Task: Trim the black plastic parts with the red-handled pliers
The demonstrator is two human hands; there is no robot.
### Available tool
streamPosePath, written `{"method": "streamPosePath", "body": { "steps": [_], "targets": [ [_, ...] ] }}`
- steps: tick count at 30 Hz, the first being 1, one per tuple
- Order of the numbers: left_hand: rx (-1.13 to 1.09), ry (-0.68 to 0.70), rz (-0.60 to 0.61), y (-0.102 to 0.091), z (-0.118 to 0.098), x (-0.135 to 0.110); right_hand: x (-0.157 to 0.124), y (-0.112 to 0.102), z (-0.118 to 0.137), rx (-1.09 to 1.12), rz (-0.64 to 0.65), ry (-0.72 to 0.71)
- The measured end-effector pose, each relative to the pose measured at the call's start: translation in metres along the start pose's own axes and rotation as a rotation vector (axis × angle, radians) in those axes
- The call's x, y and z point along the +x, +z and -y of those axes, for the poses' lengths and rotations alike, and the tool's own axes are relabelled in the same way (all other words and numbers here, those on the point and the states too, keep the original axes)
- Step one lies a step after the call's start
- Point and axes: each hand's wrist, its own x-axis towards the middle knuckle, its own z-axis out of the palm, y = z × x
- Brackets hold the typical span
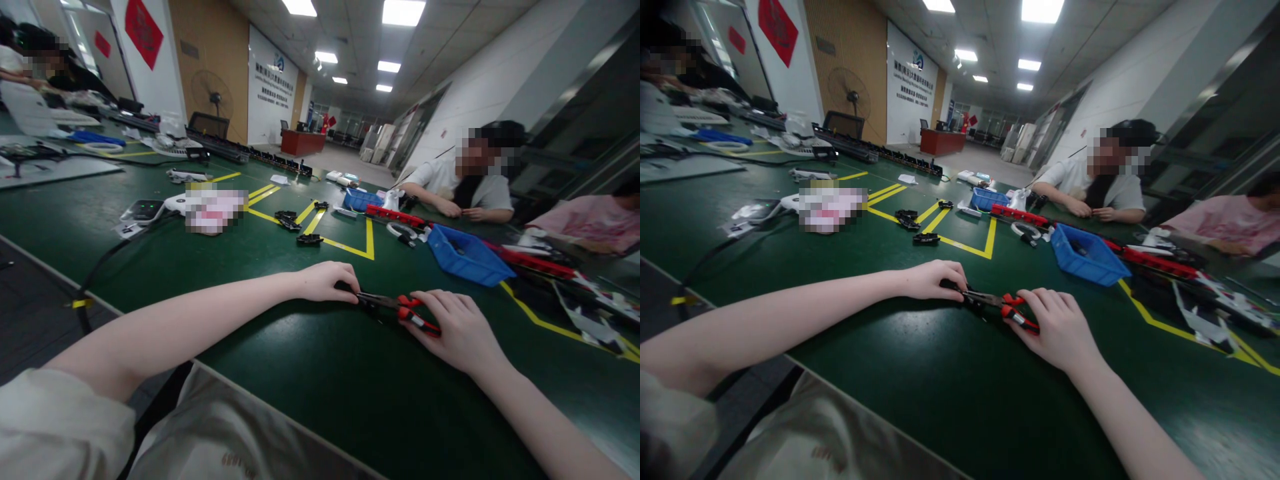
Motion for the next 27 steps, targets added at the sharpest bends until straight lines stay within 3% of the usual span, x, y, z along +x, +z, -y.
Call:
{"method": "streamPosePath", "body": {
  "steps": [27],
  "targets": [
    [-0.027,-0.005,0.001,-0.0002,-0.0010,-0.0009,-0.0053,0.0031,-0.0025,0.062,0.007,0.025]
  ]
}}
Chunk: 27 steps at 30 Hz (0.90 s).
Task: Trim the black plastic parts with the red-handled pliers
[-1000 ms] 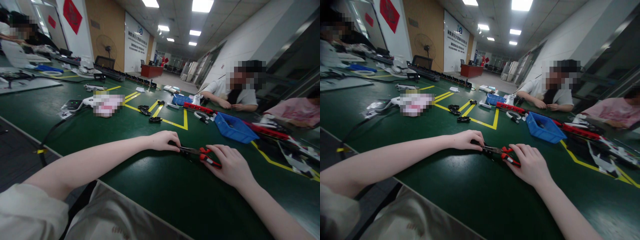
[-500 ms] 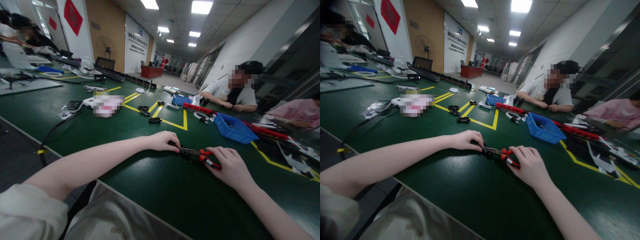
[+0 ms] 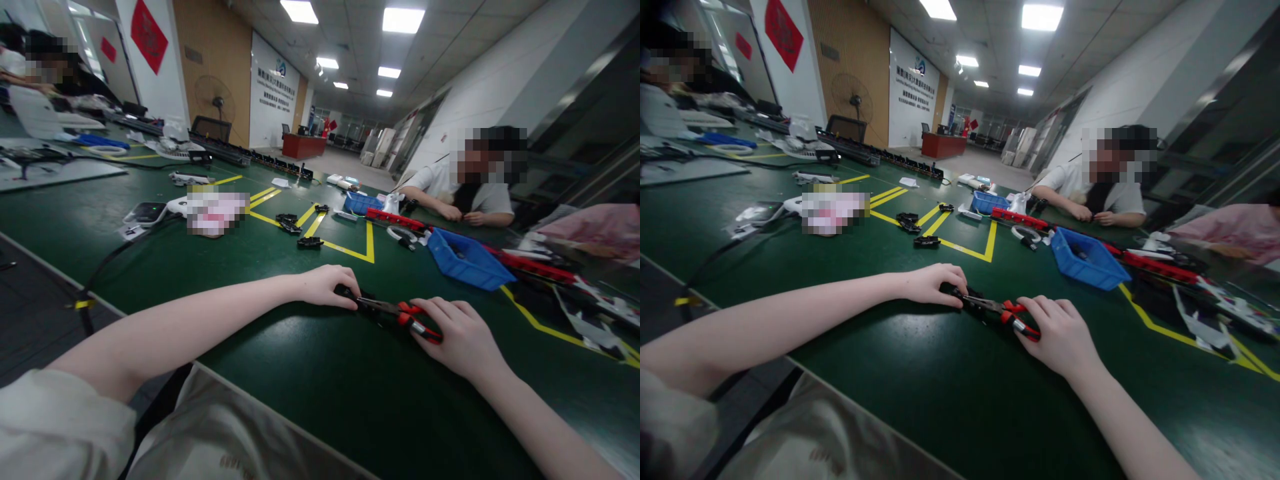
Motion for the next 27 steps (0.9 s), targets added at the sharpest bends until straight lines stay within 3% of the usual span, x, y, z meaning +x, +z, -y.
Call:
{"method": "streamPosePath", "body": {
  "steps": [17,27],
  "targets": [
    [0.008,-0.014,-0.033,0.0024,-0.0006,0.0016,0.0023,-0.0020,0.0012,0.108,0.121,0.086],
    [0.001,0.027,-0.033,0.0017,-0.0009,0.0014,0.0033,-0.0021,0.0021,0.143,0.127,0.092]
  ]
}}
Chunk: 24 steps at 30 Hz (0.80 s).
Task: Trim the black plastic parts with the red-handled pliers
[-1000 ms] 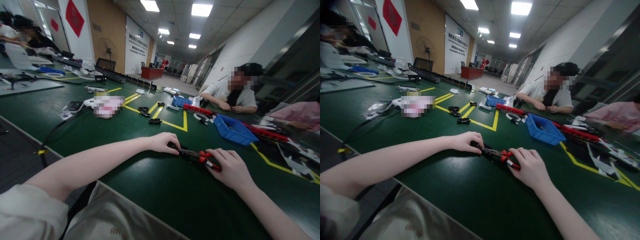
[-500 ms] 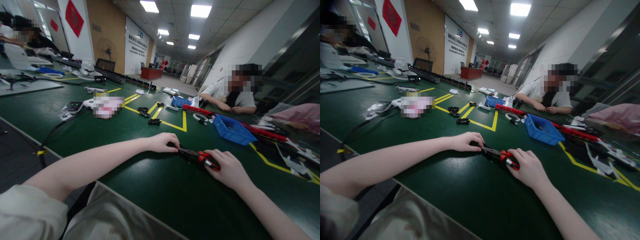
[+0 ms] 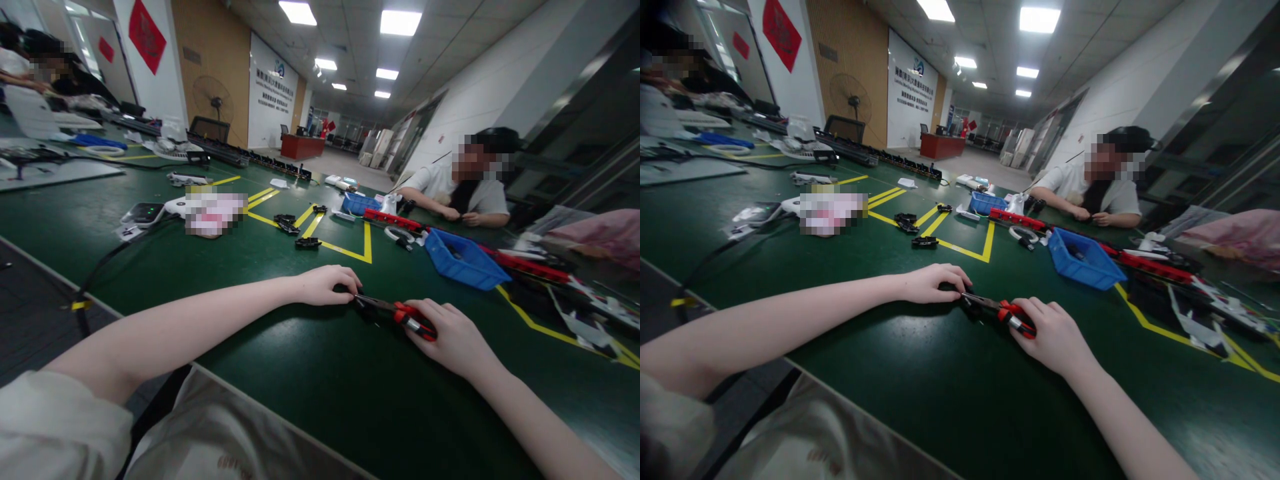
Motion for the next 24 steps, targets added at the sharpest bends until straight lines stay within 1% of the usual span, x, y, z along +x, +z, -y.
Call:
{"method": "streamPosePath", "body": {
  "steps": [3,13,21,24],
  "targets": [
    [-0.025,-0.017,0.009,-0.0009,-0.0009,-0.0002,0.0002,-0.0007,0.0002,-0.011,-0.002,0.000],
    [-0.018,0.018,0.034,0.0022,0.0032,0.0017,0.0040,-0.0060,0.0071,-0.043,-0.047,-0.048],
    [-0.048,0.051,0.047,0.0022,0.0039,0.0022,0.0036,-0.0047,0.0068,-0.060,-0.055,-0.056],
    [-0.056,0.037,0.046,0.0024,0.0029,0.0023,0.0033,-0.0047,0.0066,-0.069,-0.070,-0.063]
  ]
}}
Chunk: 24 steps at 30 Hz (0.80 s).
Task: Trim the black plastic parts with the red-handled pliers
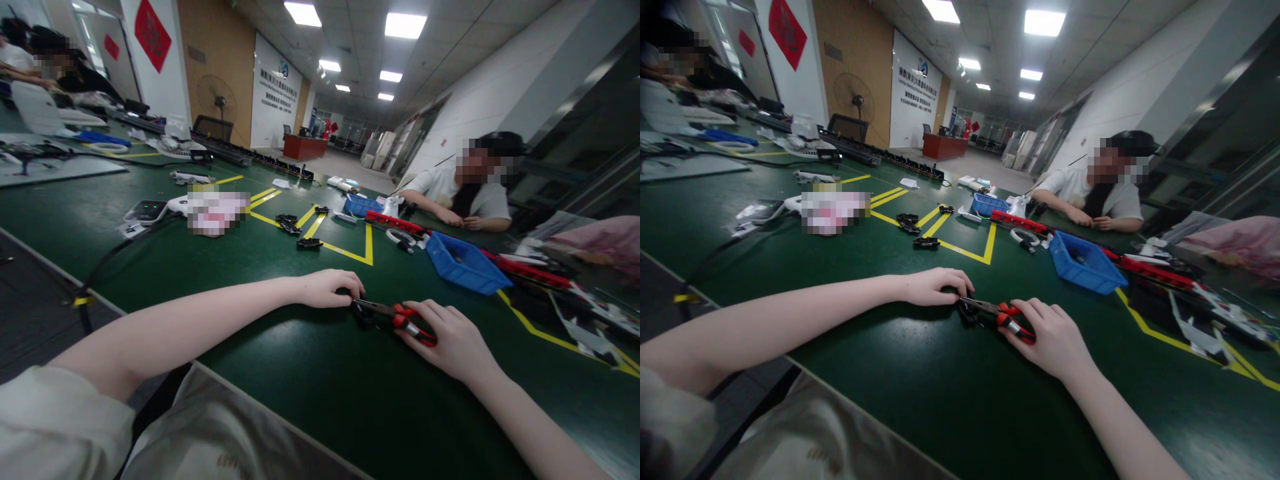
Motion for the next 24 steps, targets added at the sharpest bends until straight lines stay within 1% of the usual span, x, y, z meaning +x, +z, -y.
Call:
{"method": "streamPosePath", "body": {
  "steps": [7,16,21,24],
  "targets": [
    [-0.017,-0.063,-0.023,0.0001,-0.0028,-0.0022,-0.0024,0.0005,-0.0001,-0.055,-0.035,-0.002],
    [0.012,-0.039,-0.049,0.0006,0.0018,-0.0026,-0.0007,-0.0007,0.0006,-0.124,-0.071,-0.052],
    [-0.004,-0.009,-0.070,0.0008,-0.0011,-0.0037,-0.0020,-0.0006,-0.0018,-0.152,-0.084,-0.055],
    [0.002,-0.011,-0.060,0.0006,-0.0018,-0.0038,-0.0021,-0.0002,-0.0023,-0.163,-0.089,-0.063]
  ]
}}
